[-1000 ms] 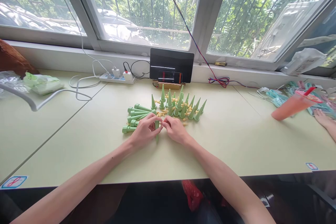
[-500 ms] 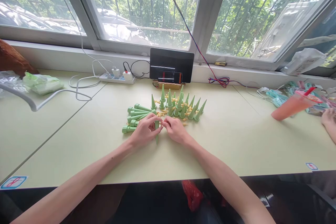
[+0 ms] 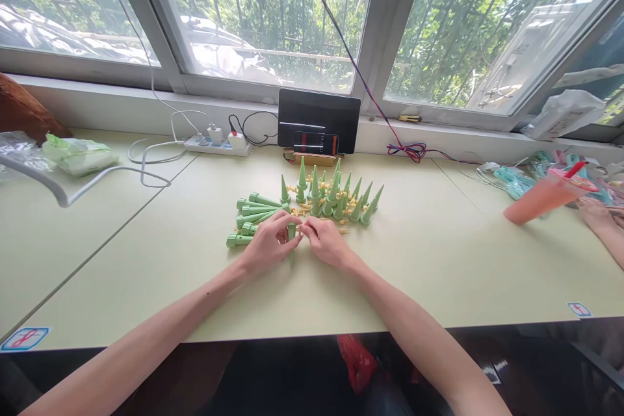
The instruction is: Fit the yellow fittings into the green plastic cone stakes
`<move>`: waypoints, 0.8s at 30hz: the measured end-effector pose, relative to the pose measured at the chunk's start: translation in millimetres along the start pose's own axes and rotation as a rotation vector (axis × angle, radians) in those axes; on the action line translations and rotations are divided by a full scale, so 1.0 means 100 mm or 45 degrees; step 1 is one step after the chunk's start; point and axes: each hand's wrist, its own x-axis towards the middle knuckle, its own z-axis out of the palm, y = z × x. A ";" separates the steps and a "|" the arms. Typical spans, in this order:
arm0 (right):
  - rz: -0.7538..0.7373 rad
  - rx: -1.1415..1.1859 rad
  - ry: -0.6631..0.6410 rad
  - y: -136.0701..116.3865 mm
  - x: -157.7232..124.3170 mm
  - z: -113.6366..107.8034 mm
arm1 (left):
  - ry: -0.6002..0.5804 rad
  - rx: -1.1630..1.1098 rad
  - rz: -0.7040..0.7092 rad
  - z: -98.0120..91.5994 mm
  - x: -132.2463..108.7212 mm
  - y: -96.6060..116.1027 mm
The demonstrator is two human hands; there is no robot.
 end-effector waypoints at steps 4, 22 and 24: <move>-0.001 0.000 -0.004 0.01 0.00 0.00 | -0.003 0.002 -0.002 0.00 0.00 0.00; -0.003 -0.025 -0.003 0.01 0.00 0.00 | 0.007 -0.022 0.002 0.00 0.00 0.00; -0.005 -0.034 -0.005 0.01 0.00 0.00 | 0.005 -0.022 0.004 0.00 0.00 0.00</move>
